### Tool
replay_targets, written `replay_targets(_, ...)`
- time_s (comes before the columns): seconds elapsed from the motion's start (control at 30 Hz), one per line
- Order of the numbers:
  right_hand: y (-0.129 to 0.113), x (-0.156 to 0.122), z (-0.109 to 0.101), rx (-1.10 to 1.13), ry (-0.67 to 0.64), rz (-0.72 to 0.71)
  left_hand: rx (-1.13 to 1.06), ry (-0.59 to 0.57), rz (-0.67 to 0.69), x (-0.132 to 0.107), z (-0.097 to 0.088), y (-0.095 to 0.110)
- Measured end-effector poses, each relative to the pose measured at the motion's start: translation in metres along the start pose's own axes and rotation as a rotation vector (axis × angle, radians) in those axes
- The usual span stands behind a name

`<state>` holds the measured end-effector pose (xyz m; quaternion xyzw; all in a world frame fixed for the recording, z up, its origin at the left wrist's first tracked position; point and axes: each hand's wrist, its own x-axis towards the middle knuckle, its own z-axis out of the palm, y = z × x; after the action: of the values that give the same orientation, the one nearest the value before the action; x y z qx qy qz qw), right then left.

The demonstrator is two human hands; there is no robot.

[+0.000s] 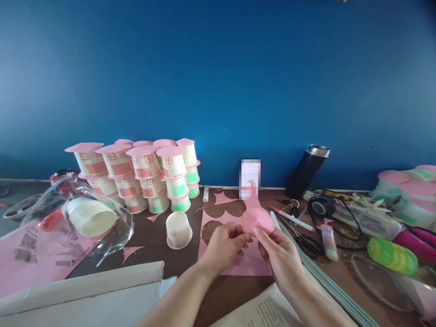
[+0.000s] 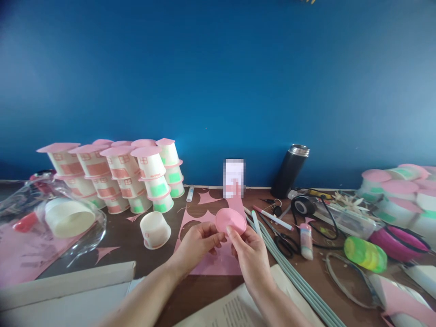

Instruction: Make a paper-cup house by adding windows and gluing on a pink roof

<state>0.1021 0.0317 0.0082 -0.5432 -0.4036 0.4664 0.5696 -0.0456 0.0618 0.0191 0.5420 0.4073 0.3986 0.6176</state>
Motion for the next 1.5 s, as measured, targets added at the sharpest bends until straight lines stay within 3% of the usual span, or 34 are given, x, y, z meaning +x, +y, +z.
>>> replay_targets(0.77, -0.005, -0.002, 0.002, -0.007, -0.012, -0.020, 0.046, 0.006, 0.013, 0.001, 0.001, -0.006)
replay_targets(1.03, -0.006, -0.003, 0.003, -0.129, 0.026, -0.067, 0.054, -0.025, 0.015, 0.000, 0.002, -0.003)
replay_targets(1.37, -0.012, -0.009, 0.003, -0.182, 0.024, -0.033, 0.040, 0.080, -0.001, 0.001, 0.000, -0.001)
replay_targets(1.5, -0.012, -0.008, 0.004, -0.186, -0.037, -0.063, 0.022, 0.130, 0.014, 0.001, -0.001, 0.000)
